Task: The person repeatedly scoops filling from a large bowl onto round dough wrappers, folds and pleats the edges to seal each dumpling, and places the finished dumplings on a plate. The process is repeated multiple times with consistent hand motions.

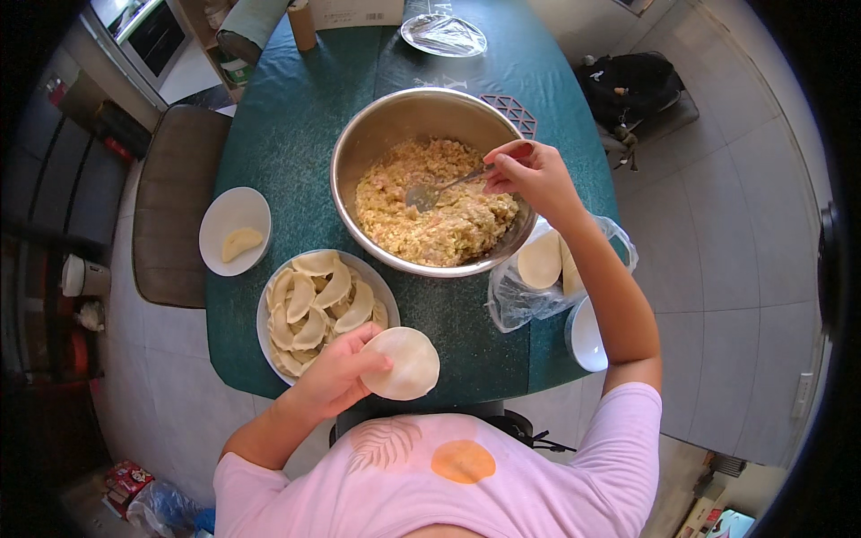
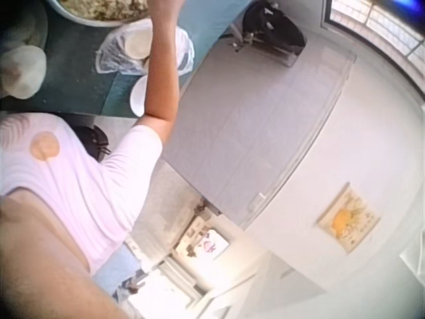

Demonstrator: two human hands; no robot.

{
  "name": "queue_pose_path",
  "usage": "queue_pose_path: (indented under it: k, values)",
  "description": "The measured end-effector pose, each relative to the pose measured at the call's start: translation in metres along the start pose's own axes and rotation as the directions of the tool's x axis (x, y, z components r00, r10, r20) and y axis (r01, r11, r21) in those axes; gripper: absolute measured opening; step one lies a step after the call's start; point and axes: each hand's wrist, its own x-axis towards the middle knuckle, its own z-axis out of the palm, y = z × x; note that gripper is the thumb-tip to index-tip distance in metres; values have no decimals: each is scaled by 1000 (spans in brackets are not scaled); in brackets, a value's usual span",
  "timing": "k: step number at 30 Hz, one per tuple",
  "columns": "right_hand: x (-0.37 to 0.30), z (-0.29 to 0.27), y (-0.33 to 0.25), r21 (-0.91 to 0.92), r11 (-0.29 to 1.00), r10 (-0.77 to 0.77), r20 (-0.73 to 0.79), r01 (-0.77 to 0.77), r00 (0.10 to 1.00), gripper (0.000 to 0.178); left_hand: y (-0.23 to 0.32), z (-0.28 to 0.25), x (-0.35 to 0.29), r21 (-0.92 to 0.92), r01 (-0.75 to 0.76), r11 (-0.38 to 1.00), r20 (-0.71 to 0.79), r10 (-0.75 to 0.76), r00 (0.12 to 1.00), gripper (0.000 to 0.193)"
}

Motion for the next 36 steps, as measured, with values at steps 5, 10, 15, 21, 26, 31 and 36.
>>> queue_pose_path:
  k: [5, 10, 15, 21, 26, 31, 36]
  values:
    - [-16, -8, -13, -194, 937, -302, -28, 291, 953, 12, -2, -3, -1, -10, -6, 1000, -21, 6, 1000, 30]
    - [-56, 11, -12, -649, 463, -490, 380, 604, 784, 17, 2, 2, 0, -17, -4, 1000, -20, 4, 1000, 30]
    - [-91, 28, -7, -604, 348, -586, 457, 717, 669, 27, -2, 3, 6, 19, -6, 1000, -22, 6, 1000, 33]
    - [-86, 15, -19, -674, 450, -608, 250, 586, 754, 22, 0, 8, 8, 19, -40, 999, -13, 40, 999, 36]
    - [-87, 28, -15, -582, 534, -596, 255, 613, 761, 21, -2, 6, 8, 20, -44, 999, 4, 44, 999, 37]
    - [-97, 46, -23, -501, 598, -598, 241, 625, 765, 23, -3, 5, 5, 30, -57, 998, -28, 58, 998, 37]
    - [-97, 47, -22, -472, 657, -562, 212, 587, 799, 21, 1, 5, 0, -23, -12, 1000, -42, 11, 999, 34]
